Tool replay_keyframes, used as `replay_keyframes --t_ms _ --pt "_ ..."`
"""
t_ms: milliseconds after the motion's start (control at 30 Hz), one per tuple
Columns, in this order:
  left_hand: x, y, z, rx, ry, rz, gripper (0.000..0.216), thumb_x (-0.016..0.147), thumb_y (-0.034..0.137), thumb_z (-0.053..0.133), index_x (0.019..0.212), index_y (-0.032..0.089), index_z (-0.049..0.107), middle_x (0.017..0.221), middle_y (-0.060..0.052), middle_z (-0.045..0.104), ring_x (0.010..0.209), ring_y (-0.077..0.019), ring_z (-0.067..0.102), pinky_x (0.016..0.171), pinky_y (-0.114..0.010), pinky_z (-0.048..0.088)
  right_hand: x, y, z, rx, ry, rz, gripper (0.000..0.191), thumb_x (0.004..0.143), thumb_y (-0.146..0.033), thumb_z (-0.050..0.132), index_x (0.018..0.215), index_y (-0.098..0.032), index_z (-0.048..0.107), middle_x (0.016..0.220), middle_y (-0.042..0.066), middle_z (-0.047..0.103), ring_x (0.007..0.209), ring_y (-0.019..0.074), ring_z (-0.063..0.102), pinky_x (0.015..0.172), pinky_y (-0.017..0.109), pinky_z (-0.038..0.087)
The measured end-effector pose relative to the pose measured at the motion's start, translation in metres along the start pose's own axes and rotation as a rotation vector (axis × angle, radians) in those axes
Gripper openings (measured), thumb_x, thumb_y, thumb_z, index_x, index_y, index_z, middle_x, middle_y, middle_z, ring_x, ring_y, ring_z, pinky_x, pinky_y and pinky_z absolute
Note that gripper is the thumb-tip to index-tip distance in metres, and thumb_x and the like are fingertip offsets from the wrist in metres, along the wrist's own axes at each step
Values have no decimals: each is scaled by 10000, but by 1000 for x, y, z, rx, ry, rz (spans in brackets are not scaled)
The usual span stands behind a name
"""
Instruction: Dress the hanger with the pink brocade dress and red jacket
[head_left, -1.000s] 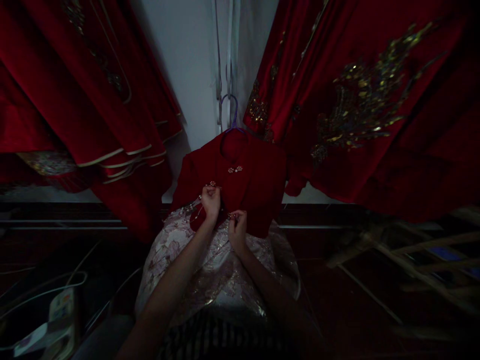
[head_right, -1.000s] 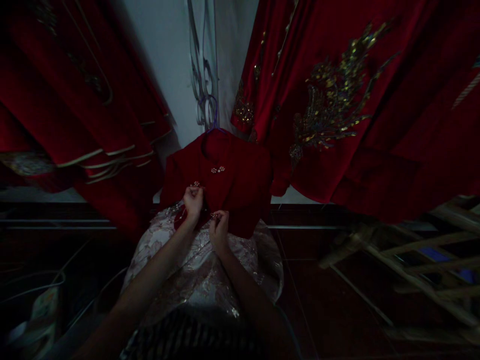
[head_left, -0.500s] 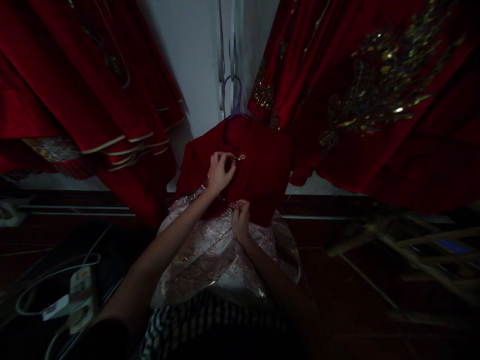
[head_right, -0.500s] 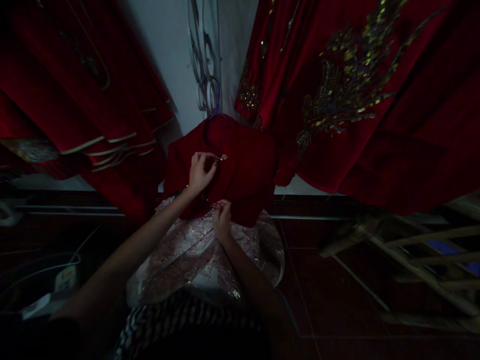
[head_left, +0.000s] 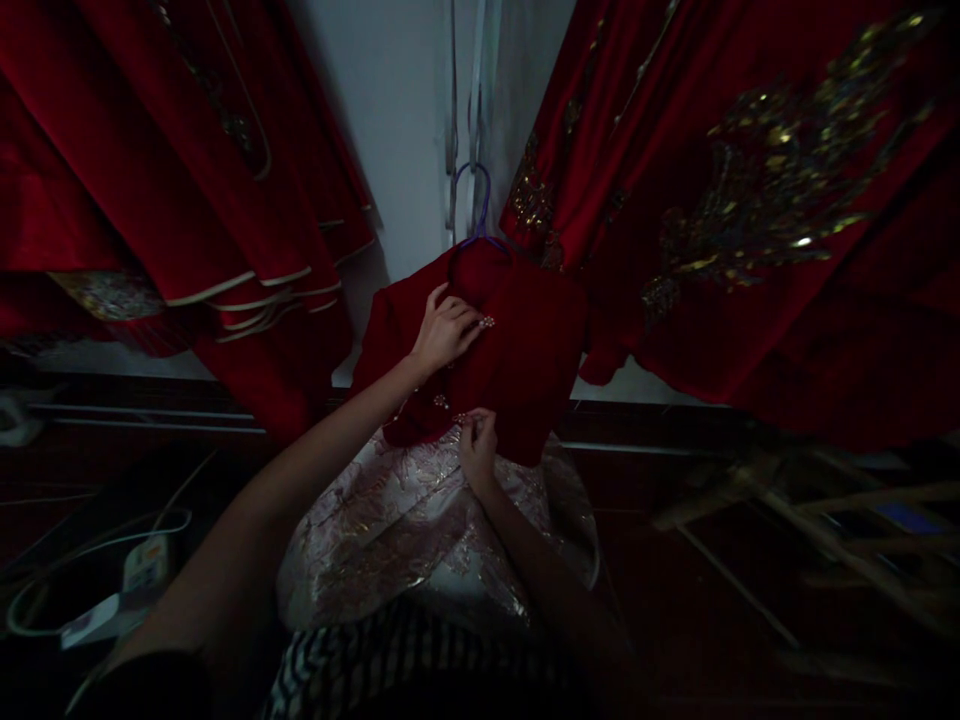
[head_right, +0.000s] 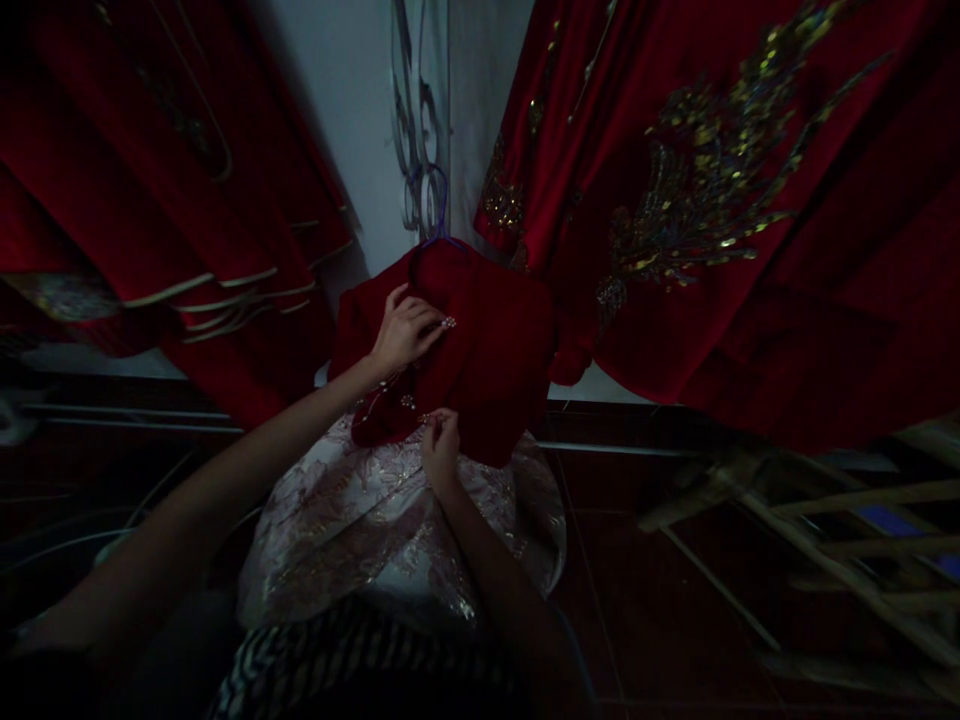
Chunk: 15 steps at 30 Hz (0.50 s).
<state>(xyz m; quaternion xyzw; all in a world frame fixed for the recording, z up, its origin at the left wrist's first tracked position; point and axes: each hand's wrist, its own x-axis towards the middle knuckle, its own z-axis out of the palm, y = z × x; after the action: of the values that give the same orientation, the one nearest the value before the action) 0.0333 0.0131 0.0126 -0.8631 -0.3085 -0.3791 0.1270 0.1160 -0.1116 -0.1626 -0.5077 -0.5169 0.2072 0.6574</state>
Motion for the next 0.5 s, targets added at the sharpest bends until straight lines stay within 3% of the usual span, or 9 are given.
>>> replay_keyframes --t_ms 167,367,500 --pt "-5 6 1 -59 163 -110 203 885 322 537 1018 308 689 952 15 724 988 -201 580 1153 -619 -4 1 -2 1 5 -14 14 69 896 -253 436 931 -201 466 840 27 575 749 139 576 701 259 453" --pt "-10 9 9 -109 231 -140 199 876 352 560 1008 303 701 924 6 738 918 -197 610 1147 -624 60 1 -3 1 -24 -3 18 58 875 -232 442 916 -199 466 833 20 578 729 132 571 689 250 447" --pt "-10 8 6 -82 201 -123 201 876 356 546 980 281 700 892 -7 728 914 -205 607 1142 -624 104 1 -3 2 -42 -11 17 62 864 -223 449 915 -196 472 824 15 572 718 130 559 683 247 440"
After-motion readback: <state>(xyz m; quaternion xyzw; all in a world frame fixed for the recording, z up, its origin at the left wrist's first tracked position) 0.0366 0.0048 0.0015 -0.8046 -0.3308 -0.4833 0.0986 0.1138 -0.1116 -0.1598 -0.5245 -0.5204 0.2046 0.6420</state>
